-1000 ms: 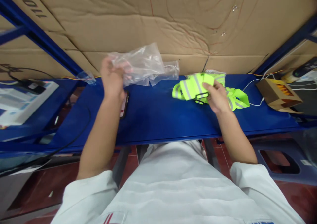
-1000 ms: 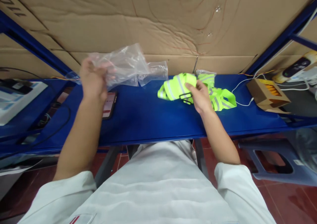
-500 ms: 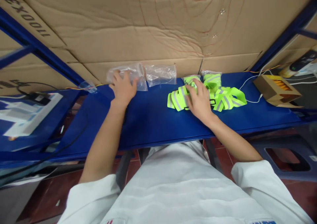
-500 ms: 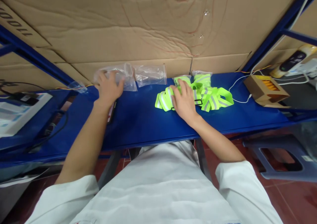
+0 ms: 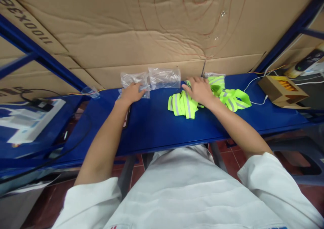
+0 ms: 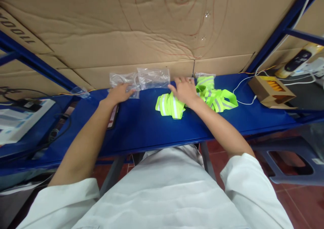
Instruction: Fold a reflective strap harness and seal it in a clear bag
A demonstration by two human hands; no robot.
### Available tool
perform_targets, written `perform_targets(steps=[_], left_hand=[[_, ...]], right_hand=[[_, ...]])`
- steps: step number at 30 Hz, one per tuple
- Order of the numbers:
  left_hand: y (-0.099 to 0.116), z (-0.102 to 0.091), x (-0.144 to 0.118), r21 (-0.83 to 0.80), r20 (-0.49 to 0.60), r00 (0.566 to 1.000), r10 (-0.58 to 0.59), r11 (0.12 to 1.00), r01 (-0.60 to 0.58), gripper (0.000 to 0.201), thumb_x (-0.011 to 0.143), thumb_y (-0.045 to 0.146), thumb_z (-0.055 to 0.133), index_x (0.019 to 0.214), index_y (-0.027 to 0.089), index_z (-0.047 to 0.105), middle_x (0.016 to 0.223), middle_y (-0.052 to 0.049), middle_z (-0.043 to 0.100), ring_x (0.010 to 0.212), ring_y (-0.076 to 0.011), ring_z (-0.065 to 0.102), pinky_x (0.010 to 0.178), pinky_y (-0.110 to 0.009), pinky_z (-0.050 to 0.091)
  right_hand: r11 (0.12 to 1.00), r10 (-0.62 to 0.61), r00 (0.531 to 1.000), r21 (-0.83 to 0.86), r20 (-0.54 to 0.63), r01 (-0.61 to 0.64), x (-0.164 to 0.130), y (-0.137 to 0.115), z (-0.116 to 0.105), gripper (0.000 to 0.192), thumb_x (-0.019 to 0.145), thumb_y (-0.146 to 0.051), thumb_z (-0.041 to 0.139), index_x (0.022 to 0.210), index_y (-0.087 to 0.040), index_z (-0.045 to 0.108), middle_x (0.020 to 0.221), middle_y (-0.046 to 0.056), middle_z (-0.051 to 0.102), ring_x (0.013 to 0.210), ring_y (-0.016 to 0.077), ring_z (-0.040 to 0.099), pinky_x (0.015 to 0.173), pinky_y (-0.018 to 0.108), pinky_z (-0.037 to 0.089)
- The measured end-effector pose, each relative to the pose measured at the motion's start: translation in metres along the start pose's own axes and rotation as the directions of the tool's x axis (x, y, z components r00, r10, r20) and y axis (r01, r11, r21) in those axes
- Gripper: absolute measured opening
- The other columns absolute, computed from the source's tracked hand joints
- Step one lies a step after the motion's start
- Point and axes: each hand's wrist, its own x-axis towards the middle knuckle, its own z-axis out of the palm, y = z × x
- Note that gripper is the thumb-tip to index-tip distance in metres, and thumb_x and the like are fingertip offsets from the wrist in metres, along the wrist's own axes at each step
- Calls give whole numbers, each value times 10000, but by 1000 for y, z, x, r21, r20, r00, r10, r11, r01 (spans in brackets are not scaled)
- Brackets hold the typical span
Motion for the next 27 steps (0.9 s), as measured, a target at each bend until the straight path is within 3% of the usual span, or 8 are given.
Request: perform_targets(steps=[4, 7, 10, 14, 17, 19, 23, 27], left_hand=[[14, -11, -16, 51, -158, 986, -46, 997, 55, 546, 1005, 468, 474, 1392, 135, 667, 1488, -265, 599, 1364, -504, 562, 1135, -730, 368], [27, -8, -30, 66, -283, 958, -42, 996, 63, 458, 984, 395, 516, 1269, 111, 735, 1345, -280, 686, 1277, -514, 618, 1106, -743, 376], [43, -1, -44, -162, -320, 946, 51, 981, -107, 398, 986, 407, 536, 1157, 123, 756, 1255, -240, 735, 1221, -439, 666, 1111, -645, 441], [70, 15, -61, -826, -127, 956, 264, 506, -249, 574, 961, 627, 618, 1374, 227, 630, 1339, -152, 728, 1205, -311, 702, 1003, -462, 579], [89, 30, -67, -977, -125, 937, 325, 123, -173, 755, 894, 691, 711, 1503, 321, 462, 1489, -122, 642, 1291, -285, 673, 985, -408, 596], [92, 40, -65, -987, -146, 959, 244, 29, -158, 712, 885, 670, 738, 1443, 314, 474, 1412, -110, 684, 1223, -270, 707, 947, -381, 601], [70, 49, -54, -945, -268, 952, 148, 150, -290, 675, 854, 628, 795, 1369, 283, 528, 1300, -102, 725, 1176, -282, 720, 942, -385, 596], [44, 43, -54, -664, -507, 807, 302, 460, -589, 643, 914, 621, 733, 1404, 244, 558, 1397, -135, 671, 1291, -308, 654, 1097, -441, 519]], right_hand=[[907, 419, 899, -101, 127, -409, 47, 25, 7, 736, 760, -505, 897, 1277, -21, 697, 1300, 345, 685, 1288, 507, 621, 1103, 719, 400], [887, 460, 862, -146, 214, -438, 60, 32, 3, 575, 790, -384, 879, 1219, -36, 719, 1249, 305, 718, 1229, 451, 676, 1045, 581, 516], [905, 414, 907, -142, 79, -401, 54, 26, -11, 586, 887, -346, 777, 1371, -52, 628, 1300, 274, 704, 1222, 432, 678, 1031, 546, 539], [989, 136, 971, -35, -196, -145, 24, -11, -22, 665, 974, -417, 668, 1526, -107, 465, 1455, 243, 599, 1308, 413, 605, 1086, 560, 513], [989, -100, 958, 78, -268, 125, -6, -52, -13, 702, 987, -595, 612, 1509, -152, 459, 1455, 214, 568, 1349, 397, 547, 1114, 563, 503], [960, -186, 948, 158, -258, 231, -22, -73, -3, 769, 952, -682, 622, 1487, -150, 474, 1442, 224, 547, 1337, 404, 543, 1105, 567, 504], [879, -145, 961, 416, -235, 234, -34, -80, 11, 655, 971, -693, 594, 1387, -194, 519, 1202, 141, 649, 1073, 293, 654, 968, 475, 568], [864, -54, 928, 449, -368, 228, -29, -63, 15, 566, 1025, -655, 518, 1338, -188, 581, 1248, 165, 655, 1132, 294, 632, 1015, 489, 526]])
